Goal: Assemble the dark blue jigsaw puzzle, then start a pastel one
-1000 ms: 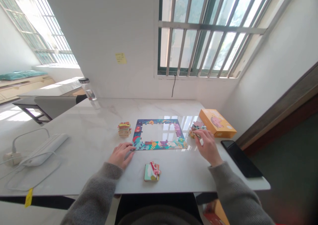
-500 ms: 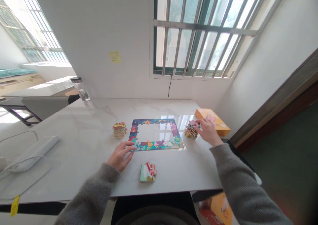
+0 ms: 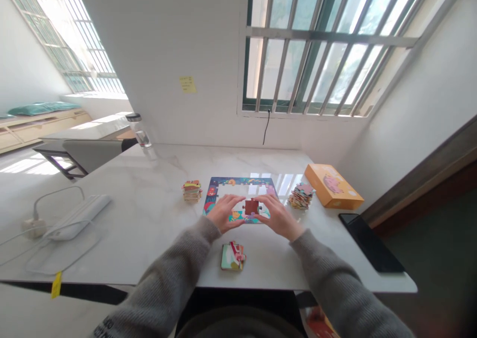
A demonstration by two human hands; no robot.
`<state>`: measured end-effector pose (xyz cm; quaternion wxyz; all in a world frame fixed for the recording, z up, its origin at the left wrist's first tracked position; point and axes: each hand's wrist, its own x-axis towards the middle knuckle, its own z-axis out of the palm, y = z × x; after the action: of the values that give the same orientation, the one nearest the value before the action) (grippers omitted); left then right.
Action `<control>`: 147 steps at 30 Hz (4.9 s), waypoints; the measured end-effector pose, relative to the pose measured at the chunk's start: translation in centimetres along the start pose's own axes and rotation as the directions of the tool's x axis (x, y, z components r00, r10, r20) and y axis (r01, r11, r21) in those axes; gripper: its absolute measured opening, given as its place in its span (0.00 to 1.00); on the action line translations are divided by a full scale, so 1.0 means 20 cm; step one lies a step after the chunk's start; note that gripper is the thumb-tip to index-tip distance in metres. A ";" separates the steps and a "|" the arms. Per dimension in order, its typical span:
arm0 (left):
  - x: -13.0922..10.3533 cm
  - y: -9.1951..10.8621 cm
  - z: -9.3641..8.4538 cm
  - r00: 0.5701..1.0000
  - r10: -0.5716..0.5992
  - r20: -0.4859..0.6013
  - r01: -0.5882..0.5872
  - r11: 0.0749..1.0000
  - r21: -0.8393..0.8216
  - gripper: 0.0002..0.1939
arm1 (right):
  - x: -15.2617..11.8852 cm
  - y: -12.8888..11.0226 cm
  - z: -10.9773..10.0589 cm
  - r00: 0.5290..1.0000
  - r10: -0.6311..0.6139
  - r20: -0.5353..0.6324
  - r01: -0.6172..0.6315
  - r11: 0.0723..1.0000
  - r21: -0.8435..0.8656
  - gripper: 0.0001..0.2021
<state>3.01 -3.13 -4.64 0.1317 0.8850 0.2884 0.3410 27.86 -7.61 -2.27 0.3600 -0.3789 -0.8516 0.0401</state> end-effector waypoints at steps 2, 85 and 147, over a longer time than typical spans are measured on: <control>0.01 -0.02 0.03 1.000 -0.014 0.023 0.014 1.000 0.010 0.31 | 0.01 0.00 0.05 1.000 0.009 0.006 -0.009 0.999 0.037 0.20; -0.06 -0.01 0.05 0.997 0.052 -0.061 -0.048 0.996 0.079 0.22 | -0.08 0.02 0.17 0.987 0.161 -0.015 -0.149 0.940 0.306 0.30; -0.19 -0.22 -0.07 0.941 -0.254 -0.224 0.281 0.955 0.097 0.22 | 0.24 0.10 0.38 0.990 -0.008 0.140 -0.001 0.998 0.058 0.18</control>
<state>-2.17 -1.82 -7.57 0.0892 0.8032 0.4397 0.3919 22.02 -1.46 -5.75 0.3102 -0.3630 -0.8740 0.0908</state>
